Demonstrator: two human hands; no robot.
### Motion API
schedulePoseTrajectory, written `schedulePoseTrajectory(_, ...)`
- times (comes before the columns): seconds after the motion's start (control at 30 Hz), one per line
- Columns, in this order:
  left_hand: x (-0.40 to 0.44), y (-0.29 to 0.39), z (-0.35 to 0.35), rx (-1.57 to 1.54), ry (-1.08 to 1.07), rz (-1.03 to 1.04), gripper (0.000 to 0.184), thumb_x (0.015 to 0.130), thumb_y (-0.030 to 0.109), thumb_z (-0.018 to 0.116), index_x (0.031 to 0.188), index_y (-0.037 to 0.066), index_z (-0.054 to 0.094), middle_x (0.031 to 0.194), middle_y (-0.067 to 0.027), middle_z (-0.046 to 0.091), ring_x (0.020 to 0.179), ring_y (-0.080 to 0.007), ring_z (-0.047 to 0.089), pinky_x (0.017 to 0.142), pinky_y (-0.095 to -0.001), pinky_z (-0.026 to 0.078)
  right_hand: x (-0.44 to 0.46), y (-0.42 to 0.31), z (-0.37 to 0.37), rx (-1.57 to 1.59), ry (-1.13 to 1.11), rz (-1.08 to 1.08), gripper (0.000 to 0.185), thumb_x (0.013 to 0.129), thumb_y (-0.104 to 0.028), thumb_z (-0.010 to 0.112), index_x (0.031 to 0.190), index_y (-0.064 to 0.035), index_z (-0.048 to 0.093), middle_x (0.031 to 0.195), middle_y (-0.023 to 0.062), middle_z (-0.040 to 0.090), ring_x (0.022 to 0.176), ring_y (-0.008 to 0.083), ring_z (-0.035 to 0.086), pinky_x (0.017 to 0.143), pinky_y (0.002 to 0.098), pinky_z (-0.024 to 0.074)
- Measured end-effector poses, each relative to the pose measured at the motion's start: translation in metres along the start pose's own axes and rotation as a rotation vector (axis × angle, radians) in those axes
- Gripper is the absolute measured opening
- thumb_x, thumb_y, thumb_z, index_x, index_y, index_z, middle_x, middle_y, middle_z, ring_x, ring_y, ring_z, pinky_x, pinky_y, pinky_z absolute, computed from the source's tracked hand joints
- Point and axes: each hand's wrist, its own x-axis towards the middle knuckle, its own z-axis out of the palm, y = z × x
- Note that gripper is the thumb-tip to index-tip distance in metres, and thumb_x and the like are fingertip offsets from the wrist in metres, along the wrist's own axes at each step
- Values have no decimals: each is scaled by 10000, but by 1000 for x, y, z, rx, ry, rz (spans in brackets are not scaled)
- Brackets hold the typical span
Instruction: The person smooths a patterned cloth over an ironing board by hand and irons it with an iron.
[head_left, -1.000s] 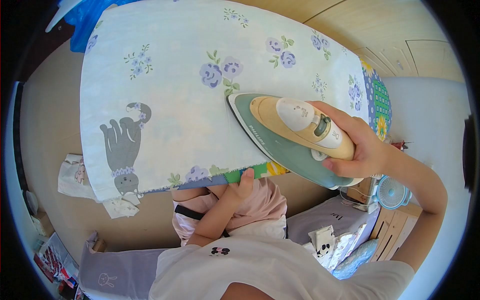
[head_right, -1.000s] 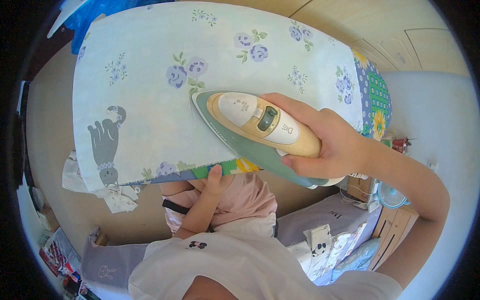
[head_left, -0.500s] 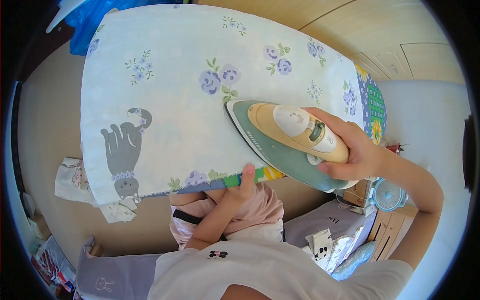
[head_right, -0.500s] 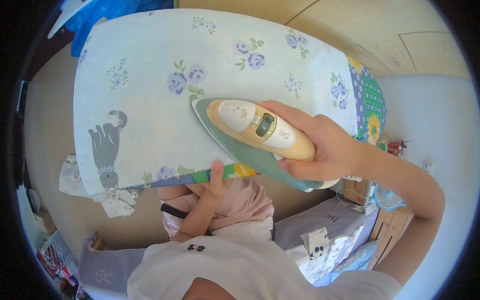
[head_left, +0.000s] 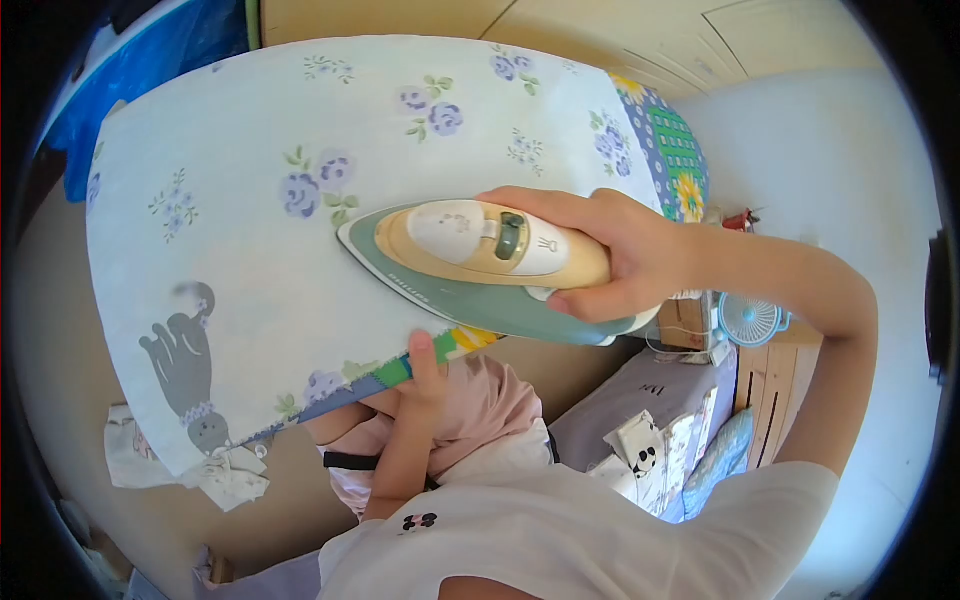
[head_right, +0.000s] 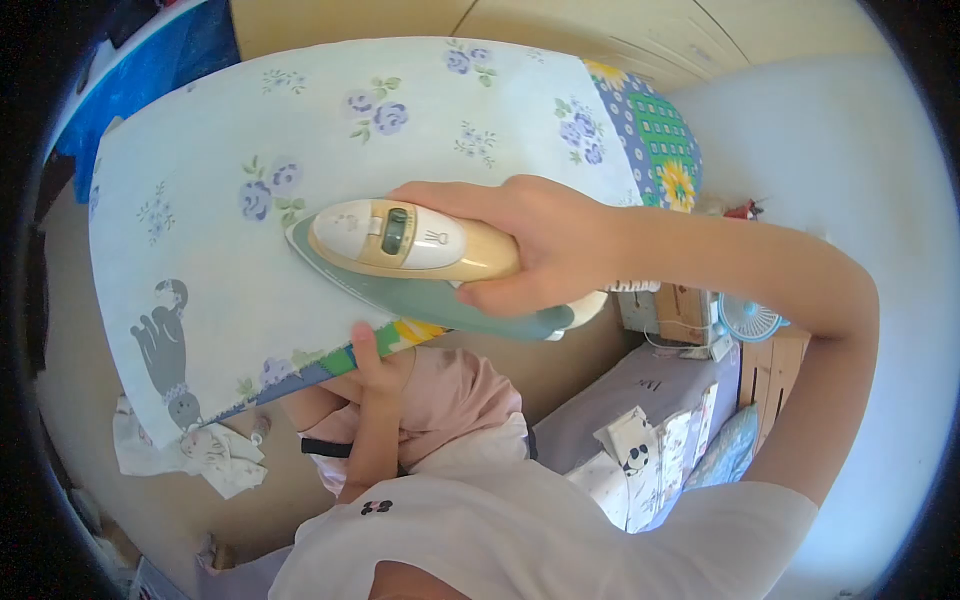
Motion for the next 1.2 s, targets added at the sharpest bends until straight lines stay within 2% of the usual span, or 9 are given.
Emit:
schedulePoseTrajectory(0.13,16,12,-8,-53,47,-92,386,855,236,435,1126,-36,470,1166,-134,528,1043,-194,505,923,-300,368,2,4,3,-4,36,-85,691,713,-162,592,1343,-88,320,1003,137,620,800,251,625,724,317,483)
schedulePoseTrajectory(0.43,5,-16,-5,-84,51,171,442,831,125,491,1207,-71,367,1179,-174,490,1044,-247,507,912,-360,392,1,-4,2,-71,20,-14,718,705,-140,609,1355,-80,309,1085,130,600,876,229,631,768,288,495)
schedulePoseTrajectory(0.5,9,-11,-6,31,86,239,438,822,118,515,1202,-42,366,1152,-177,500,1017,-272,520,897,-387,400,1,-11,0,-108,14,104,707,705,-140,608,1344,-62,317,1070,137,606,867,242,635,770,290,495)
schedulePoseTrajectory(0.63,14,-1,-10,300,161,366,445,804,104,562,1192,14,363,1098,-183,521,964,-323,548,868,-441,417,2,0,3,-108,50,-32,698,702,-134,603,1335,-42,323,1051,140,613,848,251,641,772,289,494)
schedulePoseTrajectory(0.8,17,3,-14,572,200,496,475,782,86,621,1179,85,359,1030,-191,547,896,-387,582,831,-509,437,1,0,6,-227,137,-69,705,682,-192,628,1321,-99,346,917,126,648,667,285,638,612,312,521)
schedulePoseTrajectory(0.93,14,3,-16,499,158,492,491,760,19,638,1153,93,355,999,-233,543,863,-452,574,787,-556,437,0,-2,9,-352,200,-54,693,673,-208,639,1304,-102,372,832,116,652,592,290,620,547,318,514)
schedulePoseTrajectory(1.0,12,7,-18,326,-14,218,424,787,48,608,1143,95,382,1012,-213,549,878,-409,577,819,-498,442,-1,-11,7,-372,174,-2,683,691,-183,637,1309,-78,365,882,131,648,643,288,633,591,305,516)
schedulePoseTrajectory(1.13,7,-11,-11,233,30,262,357,834,121,549,1156,66,405,1090,-175,529,966,-321,551,872,-414,423,-5,-18,8,-373,174,105,646,725,-195,655,1293,-55,382,916,148,645,676,293,642,616,306,518)
schedulePoseTrajectory(1.2,-2,-22,-6,68,42,123,347,830,116,539,1146,40,419,1086,-155,527,964,-291,540,867,-388,416,-7,-15,11,-395,220,91,597,729,-254,646,1250,-69,421,838,143,644,632,298,628,575,330,507)
